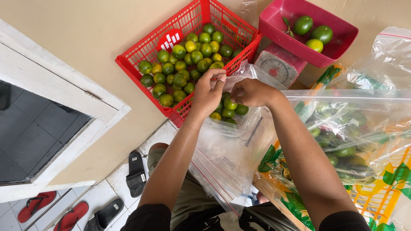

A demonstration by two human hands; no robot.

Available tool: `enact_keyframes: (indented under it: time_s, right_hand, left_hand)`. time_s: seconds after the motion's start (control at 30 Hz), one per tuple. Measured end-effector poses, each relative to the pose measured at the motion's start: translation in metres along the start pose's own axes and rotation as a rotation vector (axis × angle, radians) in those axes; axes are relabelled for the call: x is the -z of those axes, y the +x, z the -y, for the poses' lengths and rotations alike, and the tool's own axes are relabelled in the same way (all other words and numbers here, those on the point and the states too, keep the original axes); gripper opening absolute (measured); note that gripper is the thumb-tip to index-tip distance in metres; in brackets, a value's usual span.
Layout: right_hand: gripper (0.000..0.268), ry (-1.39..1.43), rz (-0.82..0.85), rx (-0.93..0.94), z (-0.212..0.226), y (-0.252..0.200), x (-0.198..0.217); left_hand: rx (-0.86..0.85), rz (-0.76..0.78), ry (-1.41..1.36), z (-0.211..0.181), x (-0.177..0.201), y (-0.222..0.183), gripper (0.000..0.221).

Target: The person sorts calamondins by hand, moving them from a red plastic crate into plastic bags and a pink bowl, and then zipping one of the bags closed.

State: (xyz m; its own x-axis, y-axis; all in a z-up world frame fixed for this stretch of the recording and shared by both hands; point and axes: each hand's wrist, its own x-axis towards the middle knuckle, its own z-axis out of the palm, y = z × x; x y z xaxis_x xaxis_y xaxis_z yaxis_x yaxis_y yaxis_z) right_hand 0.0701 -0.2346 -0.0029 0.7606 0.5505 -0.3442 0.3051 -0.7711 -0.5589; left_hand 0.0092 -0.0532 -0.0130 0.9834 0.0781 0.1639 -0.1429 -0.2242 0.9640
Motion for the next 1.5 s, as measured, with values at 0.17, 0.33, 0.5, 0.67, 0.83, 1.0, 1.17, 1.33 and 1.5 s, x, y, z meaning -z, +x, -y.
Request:
enact_keyframes:
  time_s: [0.17,0.33,0.5,0.67,0.83,1.0,1.17,1.33,1.5]
  right_hand:
    - [0.034,-0.117,0.007,-0.067,-0.007,0.001,-0.002]
    - [0.044,-0.14,-0.059,-0.08,-0.014,0.005,-0.008]
    - [0.041,-0.071,0.014,-0.03,-0.009,0.0,-0.003]
    - [0.036,0.0,-0.015,0.005,0.008,-0.02,0.016]
    - [0.034,0.078,-0.093,0.054,0.013,-0.036,0.041]
    - [0.025,0.131,-0.394,0.118,0.016,-0.052,0.075]
    - [0.022,0.04,-0.64,0.041,-0.025,-0.054,0.11]
    - [0.036,-0.108,-0.73,-0.372,-0.05,-0.057,0.14]
    - [0.039,-0.26,-0.694,-0.513,-0.098,-0.026,0.151]
  left_hand:
    - [0.0,0.017,-0.017,-0.007,-0.005,-0.002,0.026]
    - [-0.002,0.037,0.0,-0.011,-0.01,-0.005,0.025]
    - [-0.041,0.074,0.027,-0.016,-0.013,-0.007,0.026]
    - [-0.053,0.081,0.056,-0.012,-0.019,-0.002,0.025]
    - [-0.062,0.097,0.056,-0.026,-0.022,-0.001,0.025]
    - [-0.104,0.075,0.058,-0.035,-0.037,0.017,0.023]
    - [-0.186,0.083,0.068,-0.05,-0.067,0.044,0.024]
    - [-0.257,0.195,0.135,-0.07,-0.103,0.061,0.022]
    - [-0.219,0.221,0.191,-0.063,-0.135,0.081,0.025]
